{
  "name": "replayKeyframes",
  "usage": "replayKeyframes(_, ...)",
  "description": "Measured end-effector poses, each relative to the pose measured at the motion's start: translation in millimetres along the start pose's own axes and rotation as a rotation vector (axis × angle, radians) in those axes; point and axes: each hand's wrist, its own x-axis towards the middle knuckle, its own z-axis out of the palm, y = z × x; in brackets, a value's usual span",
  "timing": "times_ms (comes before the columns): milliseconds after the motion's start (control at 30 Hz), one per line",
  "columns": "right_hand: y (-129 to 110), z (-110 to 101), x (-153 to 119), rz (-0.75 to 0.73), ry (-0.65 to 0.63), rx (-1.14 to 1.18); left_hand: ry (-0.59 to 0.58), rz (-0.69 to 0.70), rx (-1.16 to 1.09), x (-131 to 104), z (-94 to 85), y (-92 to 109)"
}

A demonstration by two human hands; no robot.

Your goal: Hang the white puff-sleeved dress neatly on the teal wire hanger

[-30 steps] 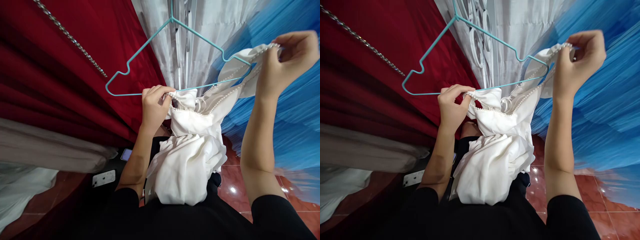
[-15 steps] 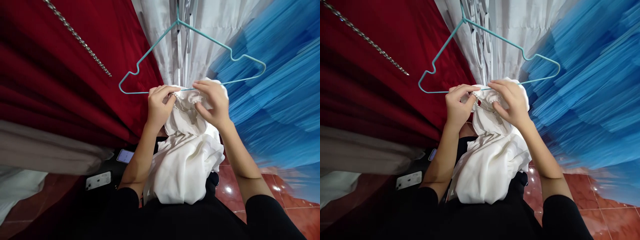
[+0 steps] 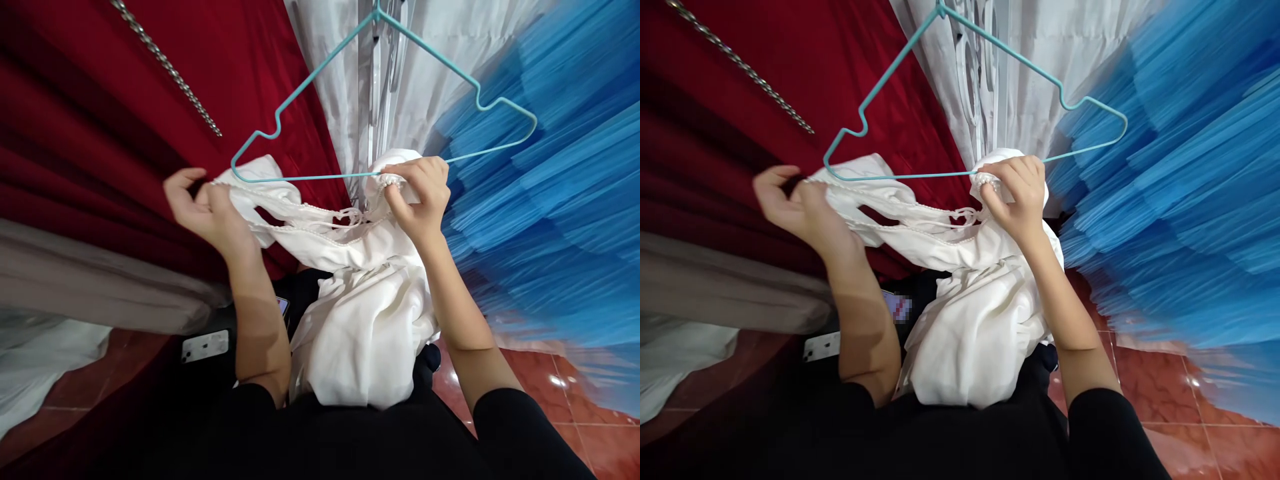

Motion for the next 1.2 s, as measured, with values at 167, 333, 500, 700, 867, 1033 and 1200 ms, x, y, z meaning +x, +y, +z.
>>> replayKeyframes(167,-11.2,-3.5,-3.3,0.008,0.015,0.04,-0.116,0.124,0.116,37.1,25.9,31.2)
replayKeyframes(333,-23.6,-7.3,-3.9,-0.006,0.059,0.027,-0.158,0.128,0.175,47.1,39.1,32.6)
replayKeyframes(500,-24.5,-18.2,-2.1,-0.014,0.059,0.092,-0.178,-0.04,0.182,46.9,31.4,14.0)
replayKeyframes(700,-23.2,-22.3,-2.7,0.009,0.031,0.098,-0.133,0.102,0.137,41.1,13.6,29.5)
replayKeyframes(867,-23.6,-20.1,-2.0,0.004,0.033,0.085,-0.208,0.248,0.057,41.0,13.4,49.5)
replayKeyframes(1033,-26.4,-17.9,-2.3,0.006,0.057,0.099,-0.323,0.317,0.116,32.5,35.1,66.5)
replayKeyframes(1200,-26.6,-17.8,-4.5,0.012,0.047,0.118,-0.565,0.356,0.035,21.4,42.8,91.2)
